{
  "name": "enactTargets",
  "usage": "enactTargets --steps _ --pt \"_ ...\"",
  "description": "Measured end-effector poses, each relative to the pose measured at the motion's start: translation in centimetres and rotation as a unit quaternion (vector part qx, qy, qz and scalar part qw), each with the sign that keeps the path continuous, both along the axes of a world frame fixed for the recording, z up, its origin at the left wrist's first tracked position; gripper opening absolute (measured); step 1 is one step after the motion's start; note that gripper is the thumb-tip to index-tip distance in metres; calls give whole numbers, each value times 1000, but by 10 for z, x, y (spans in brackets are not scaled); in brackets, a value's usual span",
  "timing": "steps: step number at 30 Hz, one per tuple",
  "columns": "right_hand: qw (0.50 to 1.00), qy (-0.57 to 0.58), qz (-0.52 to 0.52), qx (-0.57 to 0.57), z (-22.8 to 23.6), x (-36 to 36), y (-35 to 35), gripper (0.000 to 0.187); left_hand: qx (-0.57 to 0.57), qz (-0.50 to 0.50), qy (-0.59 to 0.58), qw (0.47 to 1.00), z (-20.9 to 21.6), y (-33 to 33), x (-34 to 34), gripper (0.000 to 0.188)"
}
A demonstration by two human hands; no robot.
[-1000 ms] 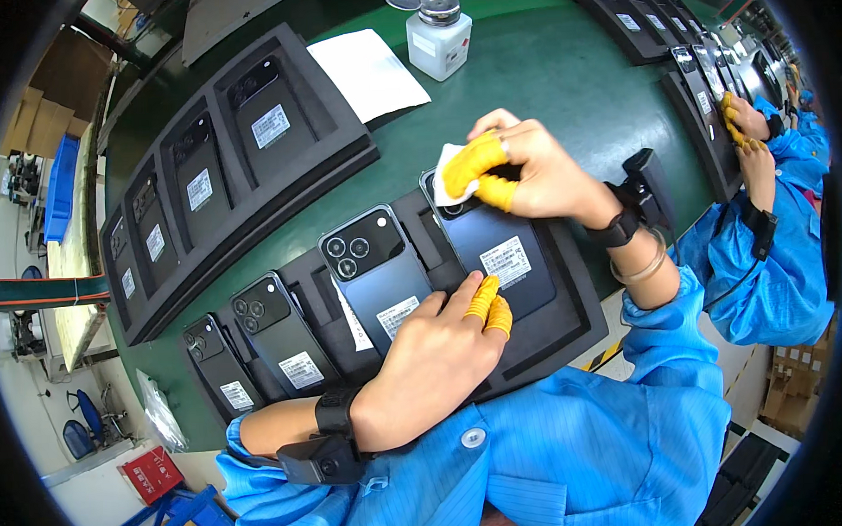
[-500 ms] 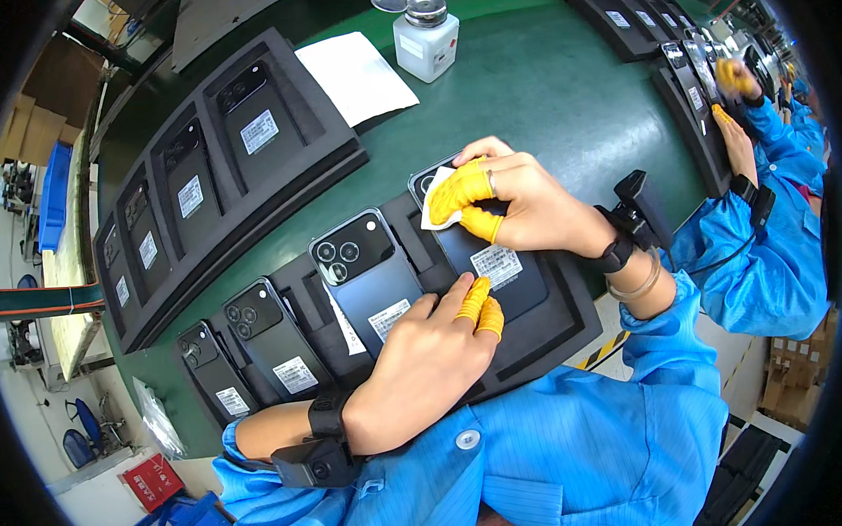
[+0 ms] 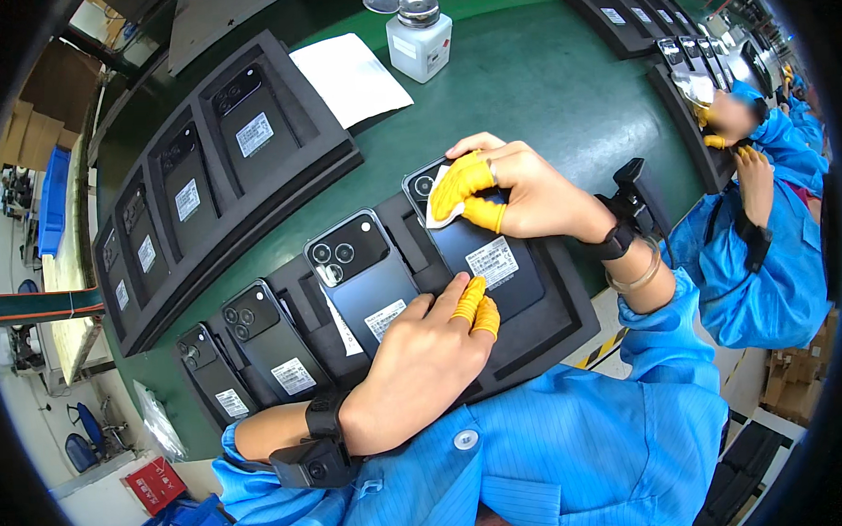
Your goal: Cleaning the back panels and camera modules of smartphones on a production line using a cloth.
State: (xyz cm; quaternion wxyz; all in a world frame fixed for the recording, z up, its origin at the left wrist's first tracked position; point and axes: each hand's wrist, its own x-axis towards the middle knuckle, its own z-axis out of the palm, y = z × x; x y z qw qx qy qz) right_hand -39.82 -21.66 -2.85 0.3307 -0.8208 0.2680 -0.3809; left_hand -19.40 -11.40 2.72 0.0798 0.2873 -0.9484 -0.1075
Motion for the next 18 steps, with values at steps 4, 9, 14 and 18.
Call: enactTargets --steps 4,9,14,18 --pt "1000 20 10 12 10 -17 -4 19 7 3 5 1000 1 0 0 22" --pt "999 -14 -38 3 11 -15 -2 18 1 -7 3 1000 -1 -1 0 21" --pt "995 -6 -24 -91 -1 14 5 18 3 -6 6 1000 -3 0 1 22" --pt "986 23 9 -165 4 14 10 8 9 4 -1 1000 -2 3 1 23"
